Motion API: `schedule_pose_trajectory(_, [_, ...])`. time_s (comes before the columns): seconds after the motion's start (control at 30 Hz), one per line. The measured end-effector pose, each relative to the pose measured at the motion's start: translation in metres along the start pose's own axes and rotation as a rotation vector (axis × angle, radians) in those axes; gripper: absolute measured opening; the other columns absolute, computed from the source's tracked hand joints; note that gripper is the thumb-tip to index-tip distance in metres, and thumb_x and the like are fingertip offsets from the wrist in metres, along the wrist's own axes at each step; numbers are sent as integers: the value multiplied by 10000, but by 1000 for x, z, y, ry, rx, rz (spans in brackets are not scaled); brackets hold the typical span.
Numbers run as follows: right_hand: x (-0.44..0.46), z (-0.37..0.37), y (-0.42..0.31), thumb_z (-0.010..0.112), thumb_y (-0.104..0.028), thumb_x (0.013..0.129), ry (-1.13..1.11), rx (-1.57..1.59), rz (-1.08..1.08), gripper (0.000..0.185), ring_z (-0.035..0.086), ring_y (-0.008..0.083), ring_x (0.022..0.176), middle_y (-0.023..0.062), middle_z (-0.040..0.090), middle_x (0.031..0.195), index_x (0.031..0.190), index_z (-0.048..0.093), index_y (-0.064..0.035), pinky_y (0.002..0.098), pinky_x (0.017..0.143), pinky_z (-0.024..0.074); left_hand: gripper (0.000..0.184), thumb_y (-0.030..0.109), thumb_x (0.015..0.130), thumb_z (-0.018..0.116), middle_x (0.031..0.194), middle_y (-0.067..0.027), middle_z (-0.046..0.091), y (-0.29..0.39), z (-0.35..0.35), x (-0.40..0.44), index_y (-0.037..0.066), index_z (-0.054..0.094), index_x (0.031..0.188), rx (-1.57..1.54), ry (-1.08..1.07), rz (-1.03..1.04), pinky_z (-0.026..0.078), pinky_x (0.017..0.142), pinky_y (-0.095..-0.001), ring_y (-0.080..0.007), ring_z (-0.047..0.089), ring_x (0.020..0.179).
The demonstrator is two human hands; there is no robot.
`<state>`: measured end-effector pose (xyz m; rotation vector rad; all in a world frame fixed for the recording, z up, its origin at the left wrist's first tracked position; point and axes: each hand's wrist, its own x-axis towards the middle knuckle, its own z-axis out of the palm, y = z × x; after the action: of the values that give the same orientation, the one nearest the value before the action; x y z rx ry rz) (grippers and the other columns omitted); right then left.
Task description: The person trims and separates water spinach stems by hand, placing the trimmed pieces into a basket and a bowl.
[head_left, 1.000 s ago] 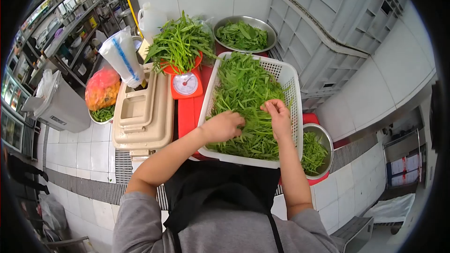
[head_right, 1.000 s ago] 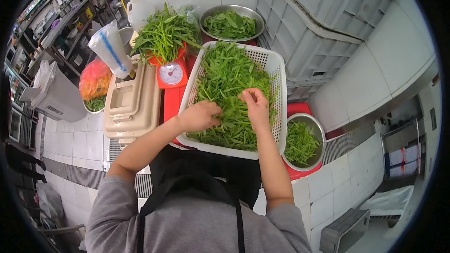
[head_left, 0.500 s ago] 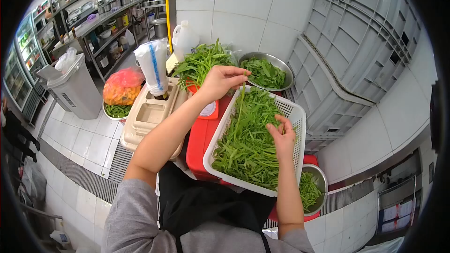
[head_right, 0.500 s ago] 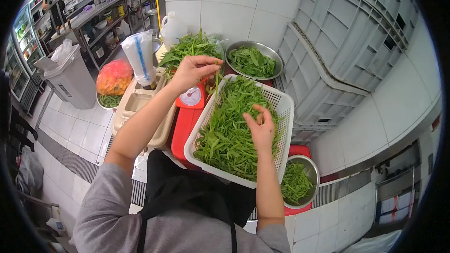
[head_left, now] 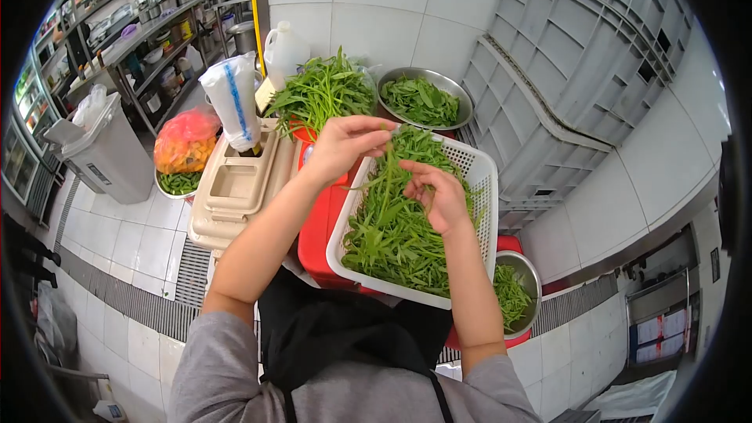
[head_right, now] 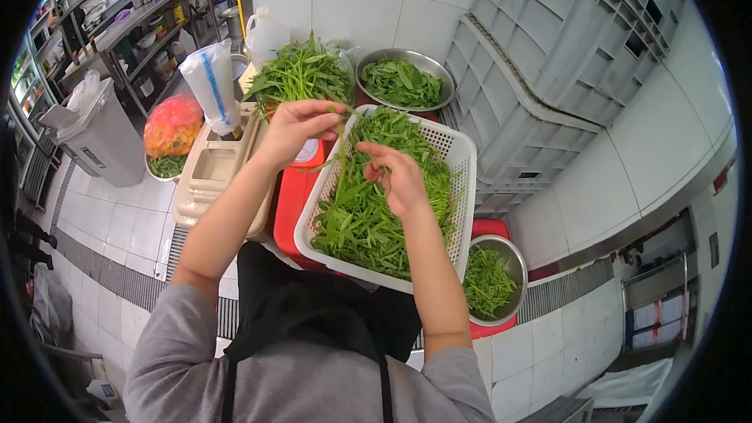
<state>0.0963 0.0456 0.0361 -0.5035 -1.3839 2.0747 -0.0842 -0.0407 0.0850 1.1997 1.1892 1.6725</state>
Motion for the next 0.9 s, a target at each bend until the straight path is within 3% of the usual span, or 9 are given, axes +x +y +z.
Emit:
schedule_pose_trajectory(0.17, [19, -6, 8, 613, -82, 772, 9, -356, 26, 240, 570, 118, 864, 90, 630, 929, 999, 604, -2, 228, 738, 416, 193, 73, 802, 588, 834, -41, 619, -33, -26, -45, 8, 599, 984, -120, 191, -82, 502, 641, -238, -100, 588, 712])
schedule_pose_trajectory(0.3, [57, 2, 8, 625, -96, 771, -71, -374, 56, 199, 571, 122, 820, 77, 632, 871, 945, 611, 2, 232, 747, 418, 176, 90, 799, 600, 812, -7, 610, -76, -39, -83, 33, 603, 965, -266, 348, -196, 495, 624, -231, -83, 569, 701])
schedule_pose_trajectory(0.4, [84, 18, 10, 615, -99, 780, -92, -452, -36, 160, 540, 78, 742, 53, 626, 866, 919, 619, -20, 203, 662, 409, 173, 91, 795, 606, 819, -8, 613, -90, -49, -104, 42, 604, 961, -395, 428, -239, 495, 618, -229, -81, 571, 692])
schedule_pose_trajectory(0.5, [70, 32, -12, 615, -105, 753, -30, -1037, -398, 125, 561, 128, 774, 37, 622, 855, 840, 625, -17, 260, 688, 432, 179, 66, 791, 615, 850, -30, 613, -89, -64, -113, 24, 606, 964, -457, 494, -233, 501, 666, -240, -103, 587, 713])
schedule_pose_trajectory(0.53, [55, 30, -21, 593, -112, 760, 28, -1135, -592, 133, 578, 209, 774, 92, 612, 844, 855, 627, -25, 289, 708, 433, 182, 66, 791, 615, 854, -33, 614, -85, -72, -113, 21, 606, 967, -433, 548, -206, 501, 663, -239, -104, 588, 717])
schedule_pose_trajectory(0.63, [-6, -15, -44, 567, -58, 761, 415, -1449, -708, 103, 554, 274, 777, 131, 575, 822, 847, 607, -19, 327, 704, 432, 209, 65, 790, 613, 864, -47, 617, -85, -86, -108, 5, 599, 989, -414, 656, -166, 500, 646, -230, -108, 593, 731])
schedule_pose_trajectory(0.8, [-144, -179, -3, 530, -34, 787, 1021, -1504, -428, 147, 553, 312, 797, 154, 567, 842, 914, 595, 2, 358, 731, 441, 191, 43, 799, 590, 824, -64, 616, -77, -89, -95, -19, 575, 979, -439, 665, -115, 499, 595, -202, -109, 593, 669])
schedule_pose_trajectory(0.87, [-192, -252, 31, 538, -66, 799, 1119, -1642, -121, 175, 563, 317, 845, 178, 582, 902, 942, 590, 19, 359, 770, 444, 197, 52, 798, 596, 830, -62, 617, -76, -83, -94, -17, 580, 982, -429, 637, -102, 502, 607, -209, -108, 595, 688])
schedule_pose_trajectory(0.9, [-209, -269, 43, 541, -78, 801, 1077, -1689, -112, 189, 565, 311, 863, 183, 584, 924, 954, 588, 24, 354, 780, 443, 202, 61, 795, 604, 836, -56, 617, -75, -80, -94, -11, 588, 983, -418, 621, -100, 504, 619, -218, -109, 596, 703])
